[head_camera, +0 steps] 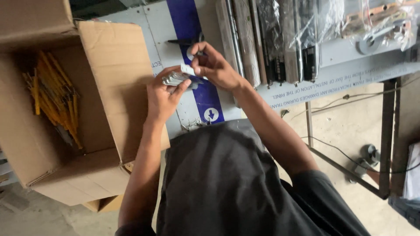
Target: The person picks up yellow plastic components and metal slides from a workspace, placing some into a cardboard box and handling others by hand.
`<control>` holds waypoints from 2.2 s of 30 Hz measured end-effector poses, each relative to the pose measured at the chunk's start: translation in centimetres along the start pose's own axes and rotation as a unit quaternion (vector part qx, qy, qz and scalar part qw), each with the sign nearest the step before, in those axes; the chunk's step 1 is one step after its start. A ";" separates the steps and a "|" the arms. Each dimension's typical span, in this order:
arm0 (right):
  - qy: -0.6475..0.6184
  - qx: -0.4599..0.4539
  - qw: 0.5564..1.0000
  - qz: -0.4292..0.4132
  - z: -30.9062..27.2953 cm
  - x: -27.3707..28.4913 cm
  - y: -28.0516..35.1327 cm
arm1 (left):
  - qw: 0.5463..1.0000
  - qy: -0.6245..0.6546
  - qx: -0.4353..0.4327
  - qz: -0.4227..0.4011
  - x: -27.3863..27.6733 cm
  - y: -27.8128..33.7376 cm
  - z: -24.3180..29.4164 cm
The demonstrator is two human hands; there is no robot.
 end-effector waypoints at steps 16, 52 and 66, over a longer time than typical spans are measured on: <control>0.109 -0.017 0.994 -0.006 3.1 2.2 0.7 | 0.995 -0.049 -0.088 0.015 -0.9 0.4 2.4; 0.654 0.044 0.755 0.017 5.8 1.7 7.5 | 0.956 -0.212 -0.169 0.108 -4.0 1.9 3.7; 0.682 0.021 0.731 0.029 5.8 1.7 6.9 | 0.964 -0.120 -0.109 0.212 -3.2 2.9 5.1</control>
Point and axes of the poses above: each hand's wrist, its own y-axis away from the middle knuckle, its own x-axis out of the back of the hand, z = x × y, the point moved 8 cm from there along -y, towards the middle knuckle, and after that the axes turned 10 degrees about x, right-handed, at the moved point
